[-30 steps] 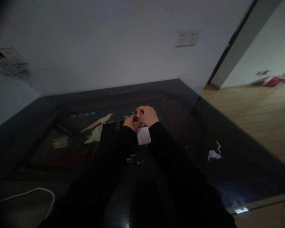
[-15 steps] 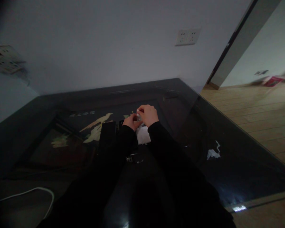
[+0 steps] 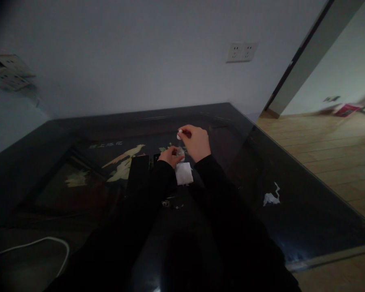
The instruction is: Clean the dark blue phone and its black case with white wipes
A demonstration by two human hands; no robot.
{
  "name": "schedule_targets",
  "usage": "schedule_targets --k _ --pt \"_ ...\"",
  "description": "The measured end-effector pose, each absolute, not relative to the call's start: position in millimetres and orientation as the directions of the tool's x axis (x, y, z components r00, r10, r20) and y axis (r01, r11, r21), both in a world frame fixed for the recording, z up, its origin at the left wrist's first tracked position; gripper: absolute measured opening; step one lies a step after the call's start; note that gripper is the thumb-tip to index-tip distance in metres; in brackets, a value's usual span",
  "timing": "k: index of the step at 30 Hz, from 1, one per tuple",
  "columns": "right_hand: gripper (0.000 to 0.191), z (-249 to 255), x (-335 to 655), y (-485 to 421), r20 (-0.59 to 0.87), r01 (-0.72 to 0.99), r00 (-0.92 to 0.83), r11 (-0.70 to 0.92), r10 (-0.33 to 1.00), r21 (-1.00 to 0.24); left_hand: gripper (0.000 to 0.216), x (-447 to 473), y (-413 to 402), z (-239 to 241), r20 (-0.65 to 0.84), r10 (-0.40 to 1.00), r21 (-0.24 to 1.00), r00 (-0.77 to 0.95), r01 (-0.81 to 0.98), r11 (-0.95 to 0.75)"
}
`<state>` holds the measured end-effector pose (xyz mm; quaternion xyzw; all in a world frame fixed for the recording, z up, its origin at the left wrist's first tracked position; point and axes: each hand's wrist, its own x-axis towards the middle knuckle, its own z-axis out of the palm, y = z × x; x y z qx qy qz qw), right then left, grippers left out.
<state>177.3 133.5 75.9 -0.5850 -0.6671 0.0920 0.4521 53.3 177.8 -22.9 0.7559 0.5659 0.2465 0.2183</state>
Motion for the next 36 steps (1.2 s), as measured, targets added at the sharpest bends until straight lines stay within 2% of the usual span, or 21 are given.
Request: schedule_targets --k 3,6,13,28,36 --pt "0.017 97 186 113 0.583 0.585 0.152 0.403 0.798 -0.704 0.033 54 176 -21 0.122 0.964 0.614 0.235 0.746 -0.259" --pt "0.017 98 195 93 0.579 0.552 0.155 0.416 0.8 -0.723 0.032 54 174 -18 0.119 0.964 0.619 0.239 0.741 -0.261" --pt "0.019 39 197 75 0.451 0.57 0.106 0.318 0.886 -0.758 0.033 53 174 -20 0.123 0.959 0.621 0.255 0.734 -0.275" --pt "0.017 9 184 79 0.572 0.661 0.075 0.389 0.817 -0.642 0.032 52 168 -12 0.073 0.966 0.596 0.249 0.766 -0.242" --pt "0.015 3 182 85 0.605 0.647 0.107 0.407 0.789 -0.645 0.032 53 170 -14 0.08 0.966 0.593 0.244 0.767 -0.243"
